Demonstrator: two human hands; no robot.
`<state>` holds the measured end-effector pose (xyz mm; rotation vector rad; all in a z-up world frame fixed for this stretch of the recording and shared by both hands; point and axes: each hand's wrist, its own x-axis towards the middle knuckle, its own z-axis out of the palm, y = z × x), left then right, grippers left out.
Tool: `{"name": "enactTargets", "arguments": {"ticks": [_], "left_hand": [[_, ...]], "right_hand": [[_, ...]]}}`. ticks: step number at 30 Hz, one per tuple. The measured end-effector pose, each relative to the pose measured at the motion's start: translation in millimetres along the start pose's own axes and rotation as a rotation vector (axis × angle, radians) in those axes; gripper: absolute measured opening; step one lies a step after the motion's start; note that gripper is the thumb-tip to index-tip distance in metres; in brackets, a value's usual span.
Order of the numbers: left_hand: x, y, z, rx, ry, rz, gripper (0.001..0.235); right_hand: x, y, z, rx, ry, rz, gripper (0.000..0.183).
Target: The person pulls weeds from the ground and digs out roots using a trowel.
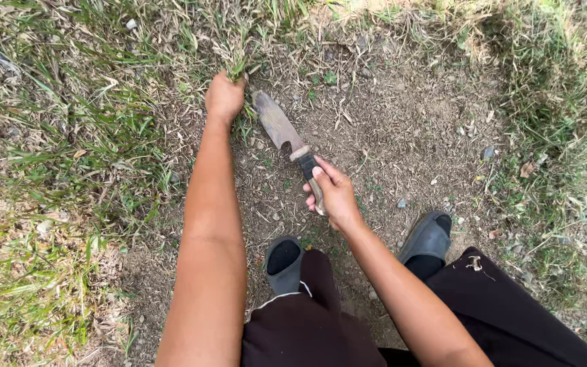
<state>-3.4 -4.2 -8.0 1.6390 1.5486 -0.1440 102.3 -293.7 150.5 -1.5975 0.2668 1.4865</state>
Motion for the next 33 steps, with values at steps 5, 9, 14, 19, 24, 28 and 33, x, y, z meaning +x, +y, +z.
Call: {"name": "enactTargets", "arguments": {"ticks": [5,9,14,19,24,28,33], "left_hand": [[-3.2,7.8,-4.9,0.016,-0.006,-0.051,0.033],[-7.1,9.0,-2.6,0.000,-0.032,-0.094,0.028],[-5.5,-0.2,10.7,-0.008,0.000,-0.030,0.028],[-6.1,-8.5,7.1,-0.186,0.120,0.068,0.028],[-7.6,-9.3,7.0,-0.187,0.090,0.082,0.025],[-13.7,-6.2,5.3,-0.186,0.075,0.105,0.027],[-19.6,1.3,4.3,-0.065,0.101,0.099,0.025]], "right_hand": [[-4.0,15.9,16.1,0.197,0.009,0.069,0.049],[22.9,7.2,12.1,0.070,0.021,-0.013,0.047],[22.5,-59.5,-15.4,-1.029,0.148,-0.745,0.036],[-1.9,-109.0,0.2,-1.624,0.148,-0.799,0.044],[-11.6,-49.3,-21.1,-1.166,0.140,-0.906,0.042],[8.7,0.4,-6.6,-0.044,-0.016,-0.017,0.046],[32.4,-33.2,2.8,-0.047,0.012,-0.002,0.045]]}}
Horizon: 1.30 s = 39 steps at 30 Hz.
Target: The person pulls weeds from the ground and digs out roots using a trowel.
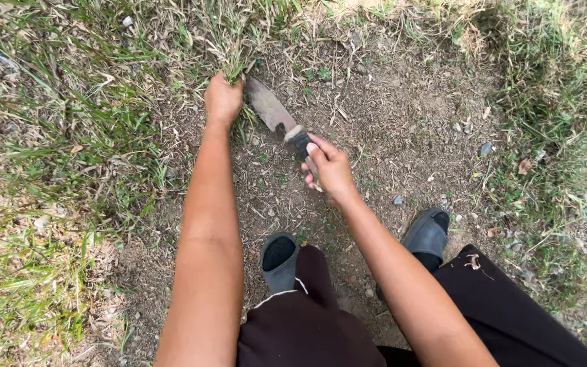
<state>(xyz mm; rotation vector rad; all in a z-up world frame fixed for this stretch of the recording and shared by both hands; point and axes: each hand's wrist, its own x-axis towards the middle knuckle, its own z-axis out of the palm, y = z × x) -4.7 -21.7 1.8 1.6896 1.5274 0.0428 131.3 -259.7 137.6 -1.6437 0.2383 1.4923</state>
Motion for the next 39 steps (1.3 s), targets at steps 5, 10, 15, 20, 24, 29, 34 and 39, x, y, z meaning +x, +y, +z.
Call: {"name": "enactTargets", "arguments": {"ticks": [5,10,15,20,24,29,34,39], "left_hand": [[-2.3,-4.3,18.3,-0.178,-0.072,-0.112,0.028],[10.8,-17.2,2.0,-0.945,0.408,-0.206,0.032],[-11.8,-19.8,-62.0,-0.763,0.446,0.018,0.021],[-58.7,16.3,-21.1,0.407,0.107,0.343,0.059],[-62.2,44.1,23.0,0.792,-0.138,0.211,0.040],[-50.0,58.8,10.9,0.799,-0.520,0.074,0.024],[-86.2,54.0,-3.3,0.721,-0.528,0.113,0.027],[-92.5,32.4,-38.5,-0.116,-0.057,-0.004,0.028]], "right_hand": [[-20.4,-94.9,-5.5,-1.397,0.201,-0.759,0.037],[-39.9,-168.7,42.9,-1.680,0.086,-0.813,0.035],[-85.7,-172.9,-6.3,-1.348,0.107,-0.647,0.034],[-123.2,-169.2,-30.2,-1.377,0.117,-0.462,0.034],[-129.8,-186.3,2.2,-1.653,0.123,-0.411,0.028],[-122.3,-207.1,28.7,-1.783,0.059,-0.488,0.025],[-123.4,-186.2,-4.5,-1.698,0.093,-0.406,0.025],[-130.1,-163.0,-41.0,-1.411,0.130,-0.445,0.035]]}}
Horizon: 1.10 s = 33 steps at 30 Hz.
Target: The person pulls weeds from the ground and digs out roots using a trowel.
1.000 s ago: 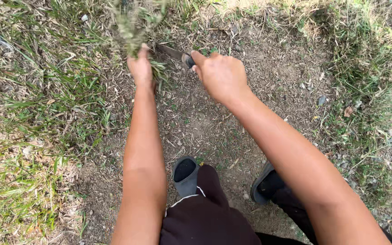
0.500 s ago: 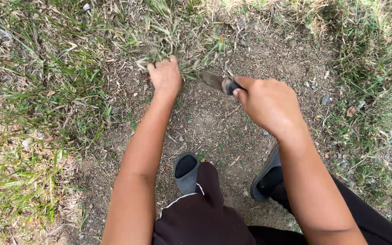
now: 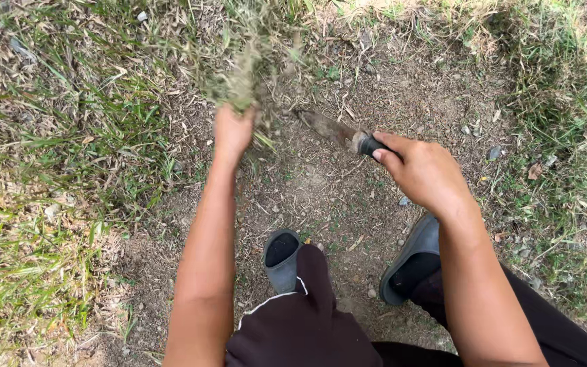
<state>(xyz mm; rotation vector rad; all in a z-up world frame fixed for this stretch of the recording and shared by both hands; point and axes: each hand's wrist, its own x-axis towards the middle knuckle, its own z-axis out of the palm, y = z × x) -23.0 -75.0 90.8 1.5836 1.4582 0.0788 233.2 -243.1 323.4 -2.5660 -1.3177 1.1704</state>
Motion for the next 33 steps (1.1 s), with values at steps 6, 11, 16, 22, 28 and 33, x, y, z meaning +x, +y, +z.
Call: {"name": "enactTargets", "arguments": {"ticks": [6,11,16,22,28,33], "left_hand": [[52.2,37.9,-10.7,0.145,0.190,0.088,0.043],[65.9,61.7,72.7,0.478,-0.074,0.509,0.072],[60.6,51.7,117.9,0.713,-0.316,0.525,0.043],[67.0,26.3,124.6,0.468,-0.222,0.435,0.056],[74.5,16.2,135.6,0.268,-0.308,0.113,0.066],[88.2,-26.7,111.0,-0.488,0.234,0.185,0.054]], "right_hand": [[-19.8,11.3,-15.9,0.226,0.041,0.260,0.038],[1.6,17.3,12.1,0.077,0.128,0.110,0.031],[9.6,-0.4,15.6,-0.070,0.034,0.163,0.025],[9.5,-14.0,15.0,-0.137,0.069,0.051,0.020],[13.3,-18.0,12.5,-0.194,0.082,0.011,0.022],[12.6,-14.8,4.9,-0.183,0.062,0.026,0.022]]}}
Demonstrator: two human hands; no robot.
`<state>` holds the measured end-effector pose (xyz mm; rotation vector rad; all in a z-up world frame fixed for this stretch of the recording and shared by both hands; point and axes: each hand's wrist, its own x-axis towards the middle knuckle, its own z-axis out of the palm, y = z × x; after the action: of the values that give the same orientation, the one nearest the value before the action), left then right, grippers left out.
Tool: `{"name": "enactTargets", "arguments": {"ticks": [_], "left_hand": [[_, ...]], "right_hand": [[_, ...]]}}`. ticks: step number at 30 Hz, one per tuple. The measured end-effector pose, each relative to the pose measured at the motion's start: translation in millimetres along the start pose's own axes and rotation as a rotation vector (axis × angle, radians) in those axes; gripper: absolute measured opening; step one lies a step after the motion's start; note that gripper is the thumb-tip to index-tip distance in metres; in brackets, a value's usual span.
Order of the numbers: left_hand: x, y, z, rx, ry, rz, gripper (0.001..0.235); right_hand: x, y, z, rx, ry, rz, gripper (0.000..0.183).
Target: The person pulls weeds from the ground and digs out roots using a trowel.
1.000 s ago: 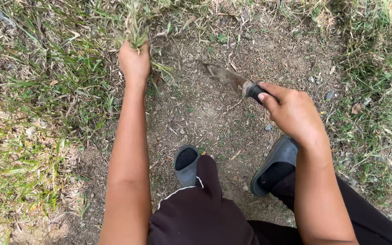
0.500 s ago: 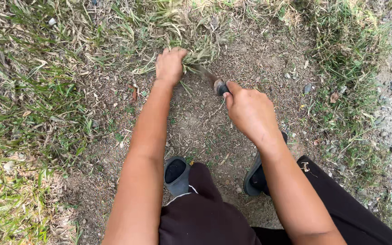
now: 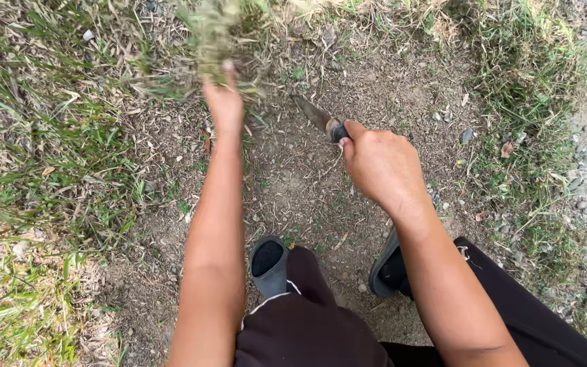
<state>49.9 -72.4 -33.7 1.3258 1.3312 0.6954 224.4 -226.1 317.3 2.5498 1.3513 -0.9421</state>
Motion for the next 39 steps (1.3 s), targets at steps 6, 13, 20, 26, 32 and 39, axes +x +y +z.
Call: {"name": "enactTargets", "arguments": {"ticks": [6,13,20,26,32,39], "left_hand": [[33.5,70.2,-11.3,0.279,-0.069,-0.267,0.058],[8.8,63.3,55.2,1.390,-0.572,0.312,0.069],[25.6,24.5,63.7,1.394,-0.643,0.200,0.023],[23.4,15.4,11.5,0.467,-0.236,-0.150,0.027],[32.2,45.2,0.1,0.305,-0.144,-0.013,0.027],[-5.9,41.7,50.7,1.302,-0.527,0.410,0.019]], "right_hand": [[2.2,-7.5,-3.8,-0.032,-0.067,0.033,0.024],[-0.7,-5.1,8.0,-0.035,0.046,-0.009,0.024],[-4.7,-6.2,10.9,0.003,0.017,-0.008,0.027],[-3.0,-5.8,7.1,-0.001,0.030,-0.017,0.027],[3.0,-0.4,2.5,-0.012,-0.011,-0.016,0.025],[2.1,6.1,3.8,-0.008,0.010,-0.021,0.025]]}}
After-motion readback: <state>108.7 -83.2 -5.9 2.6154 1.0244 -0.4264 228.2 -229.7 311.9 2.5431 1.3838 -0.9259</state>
